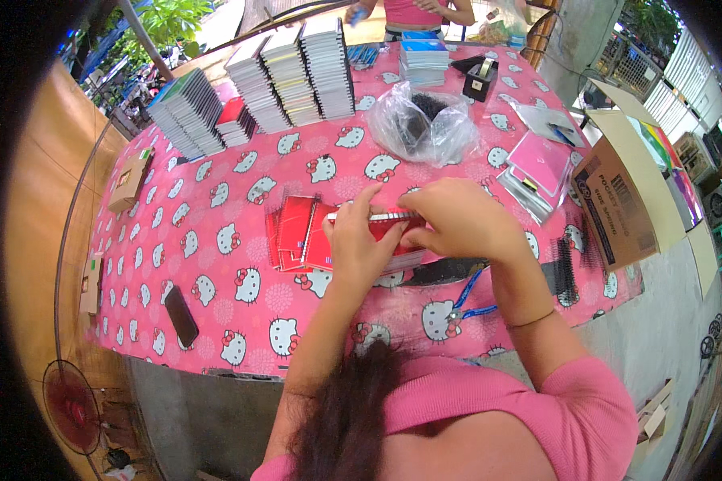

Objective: The person assembles booklets by plugging electronic components into base units, organizing them in a box, and then inserting metal spiral bindings into a stack of red and white printed covers using their hands.

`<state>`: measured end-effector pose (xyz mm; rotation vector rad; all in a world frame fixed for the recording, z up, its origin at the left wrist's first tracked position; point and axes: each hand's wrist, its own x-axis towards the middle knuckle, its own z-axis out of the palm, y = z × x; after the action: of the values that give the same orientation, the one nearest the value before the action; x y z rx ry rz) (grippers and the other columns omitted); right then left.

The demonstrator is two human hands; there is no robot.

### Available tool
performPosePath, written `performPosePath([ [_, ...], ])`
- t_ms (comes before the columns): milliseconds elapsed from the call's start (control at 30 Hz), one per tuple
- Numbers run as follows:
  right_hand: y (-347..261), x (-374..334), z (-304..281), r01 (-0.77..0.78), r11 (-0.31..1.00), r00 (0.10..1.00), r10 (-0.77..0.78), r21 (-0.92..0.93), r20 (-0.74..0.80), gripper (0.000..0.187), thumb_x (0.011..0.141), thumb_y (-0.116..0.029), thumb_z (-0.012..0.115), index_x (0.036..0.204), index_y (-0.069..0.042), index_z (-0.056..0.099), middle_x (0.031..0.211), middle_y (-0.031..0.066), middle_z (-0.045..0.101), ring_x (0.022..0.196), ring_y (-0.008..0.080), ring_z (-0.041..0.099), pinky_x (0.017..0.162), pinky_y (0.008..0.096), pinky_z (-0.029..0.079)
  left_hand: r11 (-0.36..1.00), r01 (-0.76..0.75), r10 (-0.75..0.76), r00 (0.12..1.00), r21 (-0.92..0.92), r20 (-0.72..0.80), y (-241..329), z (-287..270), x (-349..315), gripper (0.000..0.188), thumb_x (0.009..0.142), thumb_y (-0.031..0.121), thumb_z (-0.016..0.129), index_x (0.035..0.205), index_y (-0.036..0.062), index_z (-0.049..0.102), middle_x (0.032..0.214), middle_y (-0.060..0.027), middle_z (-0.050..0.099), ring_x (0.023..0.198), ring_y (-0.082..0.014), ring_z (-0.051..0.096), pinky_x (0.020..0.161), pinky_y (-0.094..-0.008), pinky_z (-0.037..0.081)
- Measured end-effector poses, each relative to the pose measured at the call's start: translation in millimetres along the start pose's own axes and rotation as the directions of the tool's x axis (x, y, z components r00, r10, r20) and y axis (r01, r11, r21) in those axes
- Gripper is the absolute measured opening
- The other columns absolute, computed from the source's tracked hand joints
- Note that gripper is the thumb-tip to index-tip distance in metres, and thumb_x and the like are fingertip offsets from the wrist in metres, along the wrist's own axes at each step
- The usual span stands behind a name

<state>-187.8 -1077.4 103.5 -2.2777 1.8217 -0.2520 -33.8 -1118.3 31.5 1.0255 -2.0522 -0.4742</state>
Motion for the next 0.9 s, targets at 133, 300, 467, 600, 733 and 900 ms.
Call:
performPosePath([
  [133, -2.4, 9.5, 11.2, 0.055, 0.995, 0.993, -0.047, -0.078, 0.104, 0.02, 0.065, -0.021, 0.071, 0.076, -0.004, 0.068, 0.075, 0.0159, 0.066, 0.076, 0.034, 0.065, 0.066, 0.0445, 0.052, 0.991, 0.023, -0.018, 0.999, -0.131, 0.037, -1.1, -5.7, 0.2, 0.067, 0.061, 0.011, 0.08, 0.122, 0.0136, 0.054, 0.094, -0.0075, 0.062, 0.092, -0.0224, 0.058, 0.082, -0.0395, 0.043],
  [300, -0.2, 14.5, 22.4, 0.083, 0.995, 0.994, -0.078, -0.061, 0.075, 0.022, 0.065, -0.023, 0.072, 0.076, -0.004, 0.068, 0.075, 0.0171, 0.066, 0.075, 0.034, 0.065, 0.065, 0.0438, 0.052, 0.986, -0.143, 0.131, 0.984, -0.09, -0.123, -15.4, -16.1, 2.0, 0.058, 0.061, -0.001, 0.076, 0.115, 0.0062, 0.055, 0.107, -0.014, 0.054, 0.097, -0.0276, 0.054, 0.08, -0.035, 0.047],
  [467, -2.4, 13.9, 18.4, 0.057, 0.996, 0.997, -0.053, -0.067, 0.054, 0.035, 0.068, -0.032, 0.074, 0.084, -0.002, 0.064, 0.077, 0.0175, 0.065, 0.076, 0.0355, 0.064, 0.067, 0.0448, 0.05, 0.922, 0.047, -0.073, 0.996, -0.385, -0.052, -26.6, -14.3, -11.3, 0.038, 0.071, -0.003, 0.073, 0.105, 0.0003, 0.058, 0.094, -0.0078, 0.055, 0.089, -0.0171, 0.057, 0.071, -0.0279, 0.048],
  [600, -7.8, 15.0, 6.5, 0.075, 0.996, 0.994, -0.07, -0.054, 0.087, 0.032, 0.068, -0.032, 0.074, 0.075, -0.001, 0.067, 0.076, 0.0181, 0.066, 0.074, 0.0345, 0.065, 0.065, 0.043, 0.053, 0.677, 0.338, -0.372, 0.924, -0.654, 0.093, -29.6, -7.2, -19.0, 0.029, 0.078, -0.007, 0.068, 0.104, -0.0018, 0.057, 0.096, -0.0035, 0.057, 0.09, -0.0094, 0.057, 0.075, -0.0219, 0.047],
  [733, -9.9, 16.6, 0.8, 0.01, 0.999, 0.996, -0.007, 0.039, -0.089, 0.036, 0.068, -0.035, 0.074, 0.074, -0.001, 0.066, 0.076, 0.0177, 0.066, 0.075, 0.0348, 0.065, 0.066, 0.0437, 0.052, 0.536, 0.171, -0.26, 0.965, -0.827, 0.031, -29.1, -0.1, -17.1, 0.029, 0.078, -0.01, 0.066, 0.105, -0.0018, 0.056, 0.095, -0.003, 0.059, 0.084, -0.0054, 0.055, 0.073, -0.0175, 0.046],
  [900, -4.4, 18.3, 7.7, 0.029, 0.999, 0.996, -0.026, -0.029, 0.091, 0.042, 0.068, -0.036, 0.074, 0.09, -0.002, 0.063, 0.082, 0.0176, 0.065, 0.08, 0.0361, 0.063, 0.068, 0.0442, 0.05, 0.559, 0.192, -0.26, 0.964, -0.807, 0.05, -24.4, 4.0, -17.3, 0.029, 0.079, -0.012, 0.064, 0.105, -0.0022, 0.056, 0.098, -0.0046, 0.058, 0.089, -0.0066, 0.055, 0.077, -0.0187, 0.046],
])
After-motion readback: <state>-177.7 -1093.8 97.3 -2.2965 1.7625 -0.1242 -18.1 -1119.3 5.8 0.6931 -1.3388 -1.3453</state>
